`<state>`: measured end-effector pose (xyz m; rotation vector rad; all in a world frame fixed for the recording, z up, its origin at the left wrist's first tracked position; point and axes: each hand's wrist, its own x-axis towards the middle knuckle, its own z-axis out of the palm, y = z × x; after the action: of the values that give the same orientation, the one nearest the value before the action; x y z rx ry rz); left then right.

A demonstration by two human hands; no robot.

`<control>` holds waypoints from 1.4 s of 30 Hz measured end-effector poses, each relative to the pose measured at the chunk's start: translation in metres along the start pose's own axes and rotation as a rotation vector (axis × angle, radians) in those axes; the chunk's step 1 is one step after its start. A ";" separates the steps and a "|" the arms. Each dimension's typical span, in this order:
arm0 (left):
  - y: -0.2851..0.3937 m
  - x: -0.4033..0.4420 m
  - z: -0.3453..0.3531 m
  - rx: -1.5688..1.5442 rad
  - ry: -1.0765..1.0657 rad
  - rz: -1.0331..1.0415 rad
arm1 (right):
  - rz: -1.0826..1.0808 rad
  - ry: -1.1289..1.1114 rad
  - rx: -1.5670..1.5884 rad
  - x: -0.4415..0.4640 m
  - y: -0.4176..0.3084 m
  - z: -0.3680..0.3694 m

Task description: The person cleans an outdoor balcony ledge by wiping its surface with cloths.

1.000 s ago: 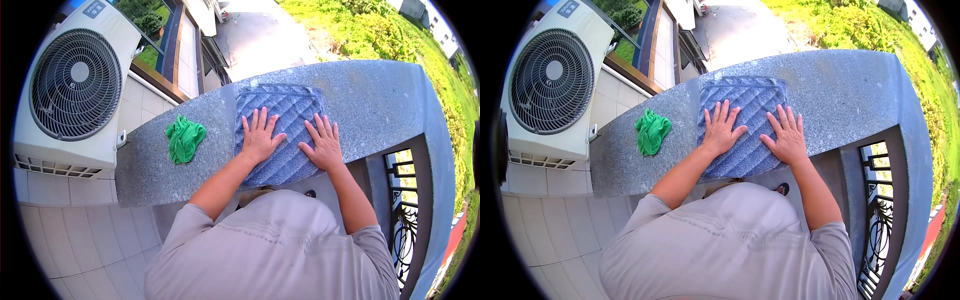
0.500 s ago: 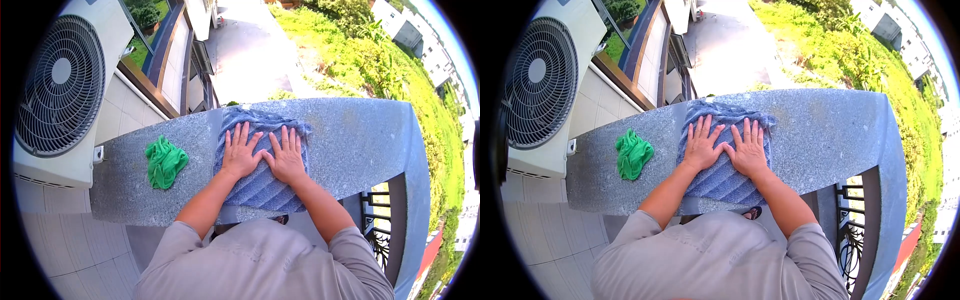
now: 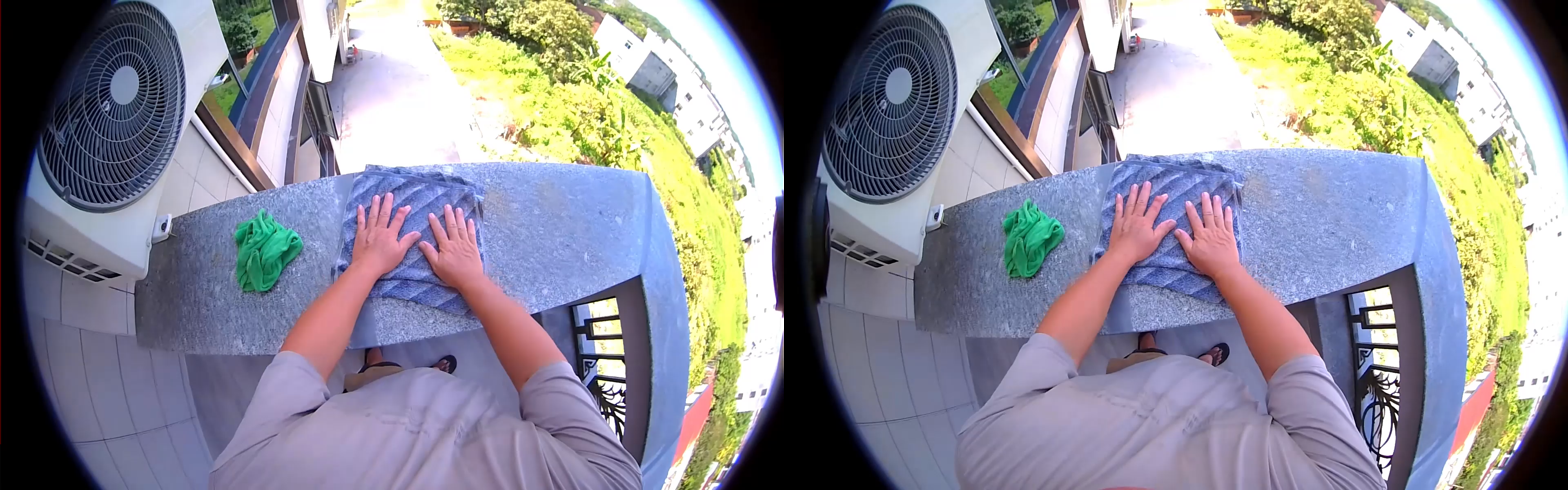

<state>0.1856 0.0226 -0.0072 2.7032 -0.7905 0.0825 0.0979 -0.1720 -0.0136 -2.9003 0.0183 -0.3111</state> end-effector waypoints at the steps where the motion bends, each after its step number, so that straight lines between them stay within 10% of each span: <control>1: 0.004 -0.016 -0.001 -0.003 0.011 0.013 | -0.024 0.001 0.008 -0.013 -0.003 -0.004; 10: 0.045 -0.176 -0.020 0.064 0.051 0.008 | -0.241 -0.041 0.109 -0.109 -0.032 -0.041; 14: 0.043 -0.201 -0.029 0.083 0.016 0.007 | -0.354 -0.023 0.460 -0.097 0.014 -0.058; 17: 0.048 -0.197 -0.028 0.034 -0.006 -0.048 | -0.138 0.235 0.140 -0.095 0.101 -0.073; 23: 0.100 -0.153 -0.020 0.053 -0.087 -0.341 | 0.507 0.244 -0.166 -0.108 0.237 -0.068; 42: -0.006 0.088 -0.012 0.181 -0.053 -0.555 | 0.529 0.209 -0.166 -0.108 0.228 -0.077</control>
<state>0.2631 -0.0143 0.0149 3.0000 -0.0235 -0.0495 -0.0216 -0.4077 -0.0140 -2.8616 0.8615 -0.5268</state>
